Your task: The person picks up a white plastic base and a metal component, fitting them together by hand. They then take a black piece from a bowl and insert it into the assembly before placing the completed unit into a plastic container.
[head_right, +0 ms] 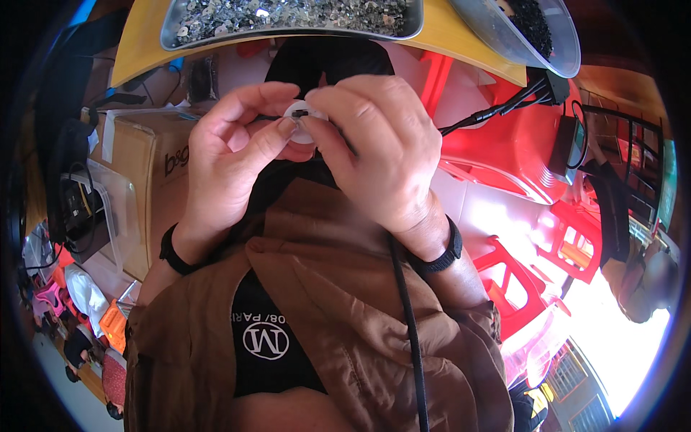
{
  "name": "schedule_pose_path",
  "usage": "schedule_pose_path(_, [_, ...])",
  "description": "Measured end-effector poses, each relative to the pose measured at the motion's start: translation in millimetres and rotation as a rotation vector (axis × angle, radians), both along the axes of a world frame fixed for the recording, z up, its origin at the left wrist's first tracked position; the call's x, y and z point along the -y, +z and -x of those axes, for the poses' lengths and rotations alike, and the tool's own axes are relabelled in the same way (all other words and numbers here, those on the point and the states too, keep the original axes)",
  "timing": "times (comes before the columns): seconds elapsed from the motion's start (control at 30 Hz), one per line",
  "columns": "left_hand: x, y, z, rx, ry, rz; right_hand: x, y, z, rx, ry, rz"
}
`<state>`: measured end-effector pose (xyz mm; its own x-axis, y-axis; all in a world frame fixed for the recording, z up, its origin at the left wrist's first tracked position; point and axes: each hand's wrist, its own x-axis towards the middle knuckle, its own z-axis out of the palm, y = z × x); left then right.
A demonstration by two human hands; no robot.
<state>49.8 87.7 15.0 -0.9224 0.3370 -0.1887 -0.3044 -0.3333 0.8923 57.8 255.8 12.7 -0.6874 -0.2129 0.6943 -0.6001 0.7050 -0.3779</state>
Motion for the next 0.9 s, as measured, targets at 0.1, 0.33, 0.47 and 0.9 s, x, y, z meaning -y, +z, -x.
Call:
schedule_pose_path(0.1, [0.0, -3.6, 0.0, -0.089, -0.025, 0.018, 4.8, 5.4, -6.5, 0.366, -0.056, 0.231])
schedule_pose_path(0.33, [-1.7, -7.4, -1.2, -0.101, -0.022, -0.045, 3.8, 1.3, -12.6, 0.865, 0.032, 0.813])
schedule_pose_path(0.47, [-1.7, -6.7, -0.8, -0.143, 0.018, -0.015, 5.8, 5.0, -12.3, 0.846, 0.062, 0.875])
schedule_pose_path(0.9, [0.4, -0.4, -1.1, -0.393, 0.069, 0.204, 12.2, 10.0, -12.3, 0.753, 0.052, 0.803])
